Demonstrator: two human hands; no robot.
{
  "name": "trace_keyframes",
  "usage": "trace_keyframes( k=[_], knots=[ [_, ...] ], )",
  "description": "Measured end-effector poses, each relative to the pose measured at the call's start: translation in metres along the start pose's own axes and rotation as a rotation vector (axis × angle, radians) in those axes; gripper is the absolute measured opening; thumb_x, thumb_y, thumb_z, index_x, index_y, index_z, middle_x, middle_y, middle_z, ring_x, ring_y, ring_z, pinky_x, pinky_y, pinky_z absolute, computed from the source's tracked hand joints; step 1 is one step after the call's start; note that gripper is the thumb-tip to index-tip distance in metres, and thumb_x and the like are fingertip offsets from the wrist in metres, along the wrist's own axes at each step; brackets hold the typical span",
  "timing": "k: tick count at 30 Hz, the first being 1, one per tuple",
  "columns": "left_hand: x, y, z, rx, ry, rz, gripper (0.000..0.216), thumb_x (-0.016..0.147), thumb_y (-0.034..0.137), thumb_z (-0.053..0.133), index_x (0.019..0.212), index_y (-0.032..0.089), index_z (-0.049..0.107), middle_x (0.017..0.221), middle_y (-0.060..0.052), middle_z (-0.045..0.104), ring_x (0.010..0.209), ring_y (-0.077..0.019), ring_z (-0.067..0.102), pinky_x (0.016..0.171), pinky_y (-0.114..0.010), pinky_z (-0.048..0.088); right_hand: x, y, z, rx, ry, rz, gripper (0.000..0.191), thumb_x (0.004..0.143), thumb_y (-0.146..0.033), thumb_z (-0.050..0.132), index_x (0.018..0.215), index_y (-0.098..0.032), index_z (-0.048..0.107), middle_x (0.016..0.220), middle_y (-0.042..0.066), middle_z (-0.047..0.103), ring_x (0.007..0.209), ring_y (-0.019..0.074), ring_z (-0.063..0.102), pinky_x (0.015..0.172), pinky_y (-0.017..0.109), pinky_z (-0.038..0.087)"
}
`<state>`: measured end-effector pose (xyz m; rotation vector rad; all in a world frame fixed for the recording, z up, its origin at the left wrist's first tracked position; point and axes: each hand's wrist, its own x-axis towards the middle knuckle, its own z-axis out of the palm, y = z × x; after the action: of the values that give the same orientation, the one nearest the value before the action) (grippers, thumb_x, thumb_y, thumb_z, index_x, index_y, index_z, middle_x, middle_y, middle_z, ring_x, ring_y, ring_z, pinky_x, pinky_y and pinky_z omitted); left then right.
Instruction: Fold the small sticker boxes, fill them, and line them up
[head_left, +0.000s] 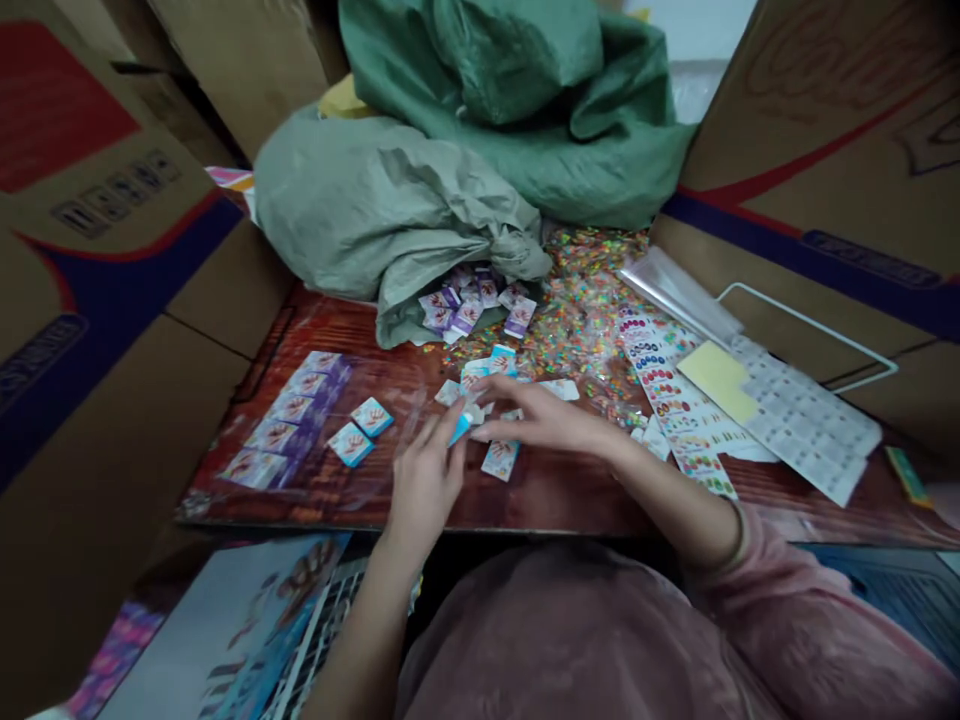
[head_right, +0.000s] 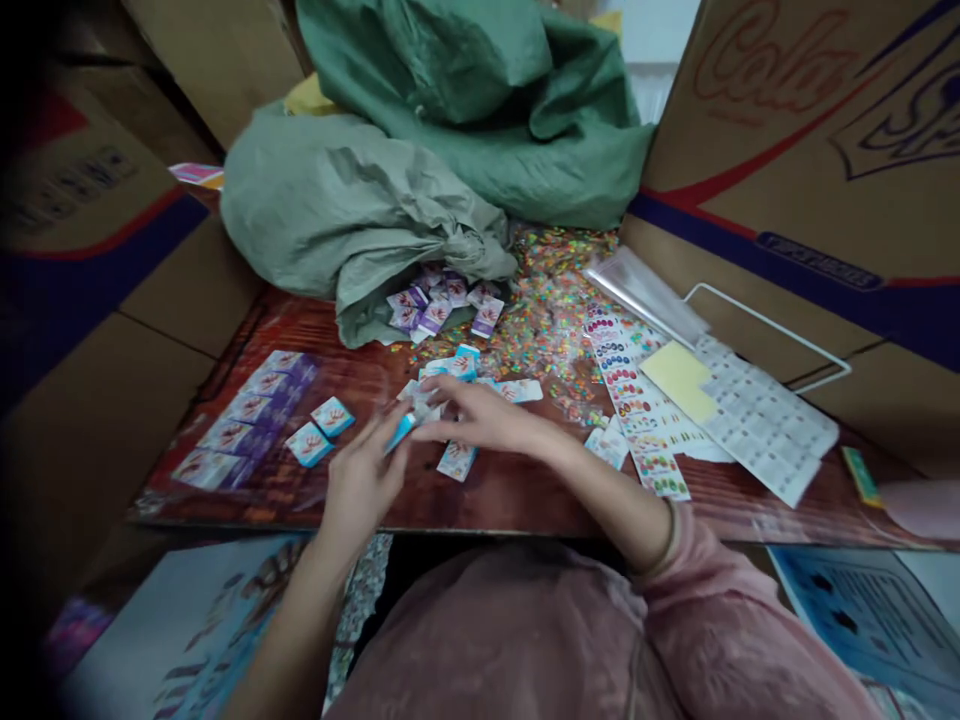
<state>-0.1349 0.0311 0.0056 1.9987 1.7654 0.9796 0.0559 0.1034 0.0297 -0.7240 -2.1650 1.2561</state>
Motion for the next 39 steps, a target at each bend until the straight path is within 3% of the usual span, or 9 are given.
trace_keyframes(
  k=[2,4,6,10,15,22,27,33,39],
  knots=[
    [0.008,0.005,0.003,-0.217,0.114,-0.136,0.028,0.082,0.027,0.058,0.108,0.019,0.064,0.103,-0.007,0.07,0.095,-0.0227,0.066,0.086,-0.035,0.051,-0.035,0.009,-0.022,-0.028,0.192,0.135,0.042,0.088,-0.039,0.058,0.124,-0.021,0.048,0.115,0.007,0.064,0.1,0.0178,0.063,0.083,0.031,0.05],
    [0.016,0.008,0.001,-0.507,0.203,-0.292,0.024,0.074,0.03,0.067,0.094,0.018,0.063,0.088,-0.004,0.071,0.08,-0.0191,0.067,0.075,-0.031,0.053,-0.067,0.021,-0.038,-0.101,0.39,0.253,0.034,0.089,-0.041,0.055,0.117,-0.022,0.056,0.109,0.007,0.067,0.098,0.0195,0.064,0.079,0.032,0.051],
    [0.021,0.011,-0.004,-0.784,0.214,-0.425,0.029,0.068,0.03,0.073,0.089,0.018,0.058,0.079,-0.002,0.069,0.067,-0.0162,0.066,0.064,-0.028,0.053,-0.095,0.033,-0.045,-0.163,0.518,0.329,0.03,0.086,-0.042,0.057,0.106,-0.021,0.063,0.101,0.008,0.07,0.088,0.0208,0.066,0.074,0.034,0.052],
    [0.019,0.026,-0.004,-1.035,0.129,-0.56,0.028,0.065,0.03,0.074,0.079,0.017,0.054,0.067,0.0,0.064,0.061,-0.0141,0.062,0.057,-0.024,0.049,-0.135,0.047,-0.039,-0.327,0.54,0.389,0.023,0.085,-0.04,0.057,0.092,-0.021,0.069,0.092,0.009,0.073,0.083,0.0227,0.067,0.075,0.036,0.051],
    [0.002,0.054,0.023,-1.131,-0.114,-0.681,0.031,0.069,0.035,0.073,0.089,0.019,0.056,0.068,0.002,0.06,0.056,-0.012,0.057,0.05,-0.023,0.046,-0.167,0.054,-0.048,-0.692,0.67,0.565,0.025,0.087,-0.036,0.051,0.091,-0.02,0.069,0.088,0.008,0.073,0.081,0.0229,0.067,0.073,0.033,0.049],
    [-0.011,0.085,0.061,-1.164,-0.441,-0.727,0.031,0.067,0.036,0.076,0.086,0.018,0.06,0.068,0.002,0.057,0.058,-0.0092,0.051,0.053,-0.021,0.042,-0.168,0.062,-0.072,-0.852,0.71,0.755,0.025,0.09,-0.031,0.049,0.099,-0.017,0.068,0.096,0.009,0.069,0.084,0.0205,0.063,0.075,0.029,0.045],
    [-0.011,0.093,0.073,-1.131,-0.44,-0.645,0.031,0.066,0.031,0.077,0.089,0.017,0.061,0.062,0.006,0.05,0.054,-0.0073,0.047,0.052,-0.02,0.041,-0.16,0.061,-0.073,-1.1,0.631,1.011,0.037,0.087,-0.038,0.056,0.112,-0.011,0.06,0.106,0.017,0.059,0.099,0.0289,0.053,0.076,0.034,0.042],
    [-0.01,0.098,0.076,-1.123,-0.437,-0.704,0.041,0.063,0.031,0.077,0.099,0.017,0.062,0.061,0.006,0.051,0.052,-0.009,0.049,0.047,-0.021,0.041,-0.155,0.061,-0.068,-1.156,0.527,1.051,0.032,0.089,-0.033,0.054,0.106,-0.008,0.061,0.106,0.019,0.055,0.1,0.0302,0.051,0.076,0.035,0.042],
    [-0.009,0.097,0.079,-1.125,-0.458,-0.693,0.039,0.066,0.033,0.075,0.098,0.017,0.058,0.063,0.004,0.057,0.051,-0.0097,0.052,0.049,-0.022,0.044,-0.157,0.071,-0.073,-1.11,0.658,1.006,0.044,0.085,-0.03,0.059,0.124,-0.012,0.054,0.106,0.015,0.054,0.098,0.0278,0.051,0.083,0.035,0.041]
  ],
)
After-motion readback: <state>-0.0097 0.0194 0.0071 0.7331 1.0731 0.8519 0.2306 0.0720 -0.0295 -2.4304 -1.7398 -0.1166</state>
